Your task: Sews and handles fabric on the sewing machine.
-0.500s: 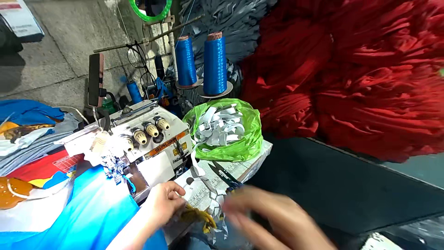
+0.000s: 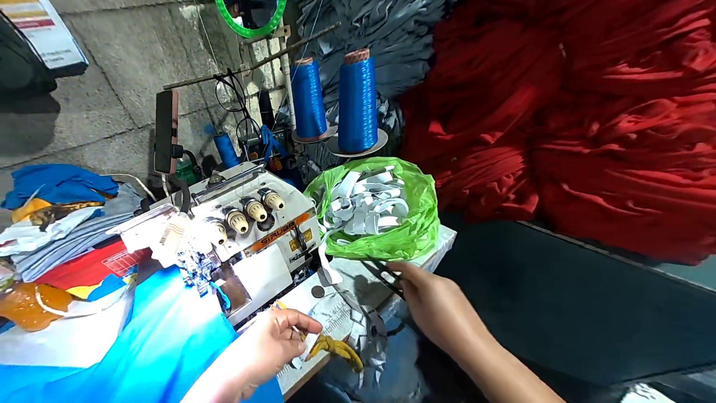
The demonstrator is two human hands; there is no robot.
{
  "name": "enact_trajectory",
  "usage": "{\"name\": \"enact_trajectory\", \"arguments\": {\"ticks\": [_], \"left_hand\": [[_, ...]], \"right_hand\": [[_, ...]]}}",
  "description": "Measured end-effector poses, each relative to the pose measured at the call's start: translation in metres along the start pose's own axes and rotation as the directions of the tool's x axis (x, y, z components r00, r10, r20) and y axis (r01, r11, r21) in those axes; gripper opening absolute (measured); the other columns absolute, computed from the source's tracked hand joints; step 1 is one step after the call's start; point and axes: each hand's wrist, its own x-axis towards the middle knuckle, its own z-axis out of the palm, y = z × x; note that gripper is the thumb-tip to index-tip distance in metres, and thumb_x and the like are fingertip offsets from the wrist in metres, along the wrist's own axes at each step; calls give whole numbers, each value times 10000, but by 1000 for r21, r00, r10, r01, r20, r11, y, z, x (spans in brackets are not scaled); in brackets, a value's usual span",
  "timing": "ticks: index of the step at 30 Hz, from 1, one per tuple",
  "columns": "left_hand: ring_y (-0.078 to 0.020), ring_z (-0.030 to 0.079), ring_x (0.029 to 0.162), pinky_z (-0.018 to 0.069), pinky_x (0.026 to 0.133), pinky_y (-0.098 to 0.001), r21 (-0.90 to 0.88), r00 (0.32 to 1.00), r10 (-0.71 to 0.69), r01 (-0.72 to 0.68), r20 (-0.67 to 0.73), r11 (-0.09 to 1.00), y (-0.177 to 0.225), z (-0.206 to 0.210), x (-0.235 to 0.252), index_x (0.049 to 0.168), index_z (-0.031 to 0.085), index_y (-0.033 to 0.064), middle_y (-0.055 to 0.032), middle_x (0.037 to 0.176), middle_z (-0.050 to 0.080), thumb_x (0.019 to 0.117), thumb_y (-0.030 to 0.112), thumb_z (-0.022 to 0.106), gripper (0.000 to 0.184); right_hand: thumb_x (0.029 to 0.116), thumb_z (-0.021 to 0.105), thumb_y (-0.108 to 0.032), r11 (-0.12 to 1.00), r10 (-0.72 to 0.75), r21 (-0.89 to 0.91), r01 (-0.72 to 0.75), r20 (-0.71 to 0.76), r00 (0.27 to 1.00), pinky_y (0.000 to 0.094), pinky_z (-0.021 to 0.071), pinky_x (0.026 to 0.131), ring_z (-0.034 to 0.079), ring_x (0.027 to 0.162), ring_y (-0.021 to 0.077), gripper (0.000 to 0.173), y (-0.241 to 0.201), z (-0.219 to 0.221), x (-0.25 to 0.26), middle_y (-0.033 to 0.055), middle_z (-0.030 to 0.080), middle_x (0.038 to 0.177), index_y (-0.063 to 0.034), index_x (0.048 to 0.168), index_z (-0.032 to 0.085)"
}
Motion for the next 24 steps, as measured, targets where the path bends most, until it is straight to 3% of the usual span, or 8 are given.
{"name": "enact_trajectory", "arguments": {"ticks": [2, 3, 5, 7, 10, 14, 24], "left_hand": [[-7, 587, 747, 518, 698, -190, 44, 1000, -5, 6, -8, 999, 1, 3, 0, 1249, 639, 49, 20, 1039, 632, 942, -78, 553, 343], [-1, 571, 737, 508, 685, -180, 67, 1000, -1, 2, -20, 998, 2, 4, -1, 1261, 633, 42, 10, 1070, 620, 934, -81, 562, 356], [11, 544, 722, 489, 665, -163, 115, 999, 13, -8, -42, 993, 3, 6, -1, 1266, 638, 45, -5, 1139, 607, 924, -83, 572, 371], [10, 533, 716, 474, 653, -163, 154, 998, 25, -16, -56, 988, 4, 7, -2, 1258, 651, 54, -7, 1153, 612, 918, -82, 570, 375], [2, 529, 729, 466, 652, -172, 229, 998, 41, -29, -48, 973, 7, 11, -5, 1275, 656, 70, -18, 1199, 607, 927, -62, 557, 386], [-22, 520, 752, 452, 659, -196, 317, 997, 68, -50, -44, 947, 8, 13, -8, 1290, 660, 74, -49, 1258, 608, 934, -54, 527, 401], [-81, 564, 843, 481, 732, -240, 389, 993, 116, -99, -21, 916, 10, 19, -10, 1304, 660, 57, -102, 1285, 604, 935, -57, 499, 419]], "right_hand": [[974, 482, -26, 928, 105, 345, -138, 113, 988, 326, 576, 663, 670, 722, 119, 315, -3, -16, -15, 34, 702, 869, -29, 1228, 669], [970, 466, -54, 840, 102, 499, -212, 239, 966, 285, 593, 639, 671, 709, 79, 329, -8, -22, -26, 3, 691, 891, -27, 1248, 640], [1003, 461, -68, 706, 19, 591, -390, 535, 845, 294, 562, 617, 634, 687, 81, 326, -24, -26, -45, 23, 669, 943, -1, 1291, 600], [1022, 511, -126, 668, -94, 568, -481, 705, 702, 290, 513, 601, 577, 663, 81, 338, -31, -13, -59, 43, 637, 943, 13, 1325, 566], [977, 611, -134, 594, -127, 590, -547, 740, 660, 227, 481, 549, 543, 600, 37, 344, -36, 9, -65, -16, 607, 858, -3, 1290, 562], [990, 574, -153, 528, -111, 604, -597, 746, 657, 191, 460, 524, 530, 565, 12, 277, -44, 20, -58, -68, 597, 773, -39, 1241, 598], [1004, 550, -159, 475, -137, 609, -636, 765, 630, 161, 433, 475, 517, 521, -5, 193, -50, 21, -47, -89, 607, 722, -99, 1167, 635]]}}
